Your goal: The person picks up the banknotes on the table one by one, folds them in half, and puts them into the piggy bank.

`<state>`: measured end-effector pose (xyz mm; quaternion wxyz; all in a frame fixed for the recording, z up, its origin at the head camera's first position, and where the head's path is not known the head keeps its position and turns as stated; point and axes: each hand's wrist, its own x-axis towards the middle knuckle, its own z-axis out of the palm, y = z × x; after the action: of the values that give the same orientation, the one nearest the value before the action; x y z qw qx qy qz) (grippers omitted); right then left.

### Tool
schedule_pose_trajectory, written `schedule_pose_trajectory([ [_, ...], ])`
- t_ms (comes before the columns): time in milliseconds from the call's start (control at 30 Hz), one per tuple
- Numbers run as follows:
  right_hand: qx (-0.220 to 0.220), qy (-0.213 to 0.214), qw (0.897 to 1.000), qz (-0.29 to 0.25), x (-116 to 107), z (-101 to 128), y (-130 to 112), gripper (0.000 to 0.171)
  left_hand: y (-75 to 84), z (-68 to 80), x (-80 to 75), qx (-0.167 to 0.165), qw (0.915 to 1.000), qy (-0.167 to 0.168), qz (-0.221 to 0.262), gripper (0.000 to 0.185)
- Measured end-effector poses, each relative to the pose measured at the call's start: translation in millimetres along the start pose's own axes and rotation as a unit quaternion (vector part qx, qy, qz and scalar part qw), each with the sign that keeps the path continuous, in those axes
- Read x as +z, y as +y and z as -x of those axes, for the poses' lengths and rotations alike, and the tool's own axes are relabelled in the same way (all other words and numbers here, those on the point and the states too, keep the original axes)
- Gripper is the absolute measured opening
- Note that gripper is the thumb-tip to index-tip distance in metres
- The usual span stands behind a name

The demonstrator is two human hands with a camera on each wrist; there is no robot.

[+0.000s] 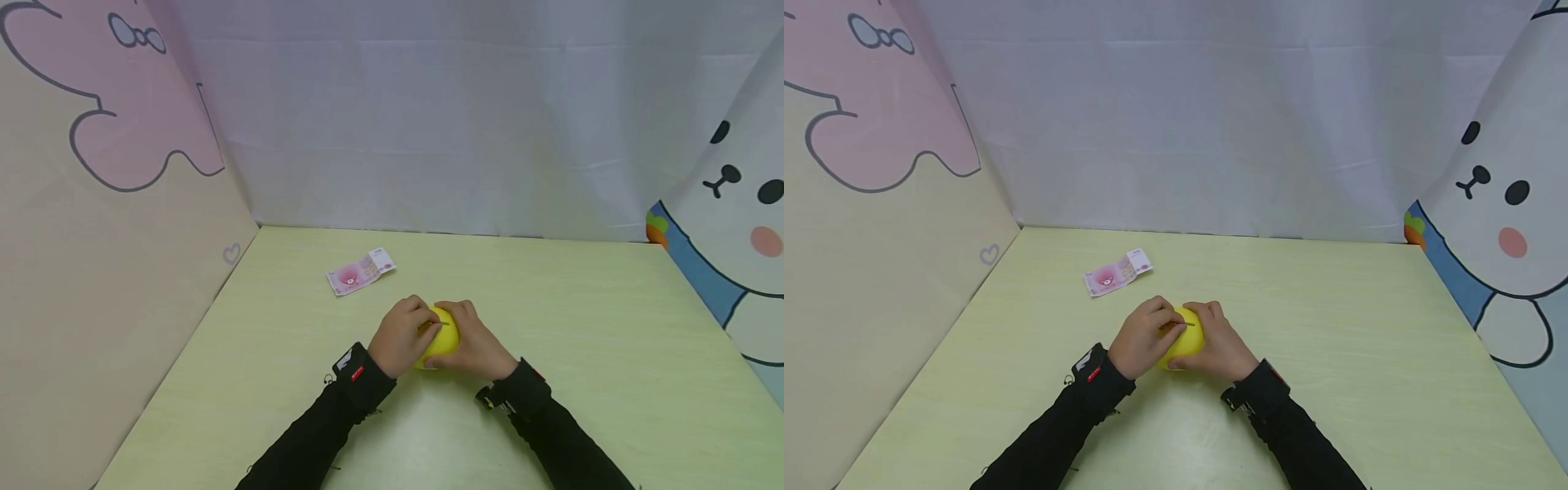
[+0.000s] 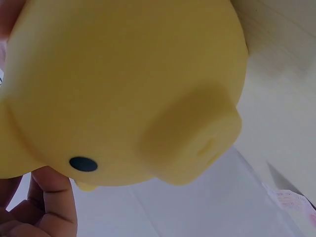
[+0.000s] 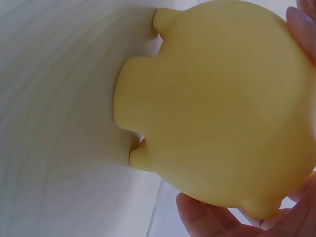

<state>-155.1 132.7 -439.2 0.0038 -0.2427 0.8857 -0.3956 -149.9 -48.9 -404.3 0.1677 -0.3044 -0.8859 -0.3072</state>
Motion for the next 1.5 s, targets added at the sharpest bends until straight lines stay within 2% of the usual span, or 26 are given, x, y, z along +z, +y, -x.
schedule_pose_trajectory([
  [300,-0.002,0.0,1.0,0.004,-0.1,0.1,-1.2,0.09,-1.3,-0.1,2.8,0.002,1.0,-0.004,0.001,0.012],
  [567,-0.019,0.007,1.0,0.016,0.5,-0.2,-1.1,0.089,1.3,-0.1,5.7,0.002,0.9996,-0.005,-0.029,0.013],
  [800,-0.009,0.002,1.0,0.02,0.4,-1.1,-1.5,0.089,2.4,0.1,5.9,0.005,0.9992,-0.01,-0.039,0.013],
  [1067,0.004,-0.004,1.0,-0.004,-0.8,0.0,-3.3,0.088,-0.2,1.3,1.2,-0.003,1.0,-0.006,0.001,0.012],
  [1500,0.007,-0.003,1.0,0.001,-0.6,1.1,-2.9,0.09,-4.6,1.1,-4.6,-0.034,0.9982,-0.017,0.046,0.011],
])
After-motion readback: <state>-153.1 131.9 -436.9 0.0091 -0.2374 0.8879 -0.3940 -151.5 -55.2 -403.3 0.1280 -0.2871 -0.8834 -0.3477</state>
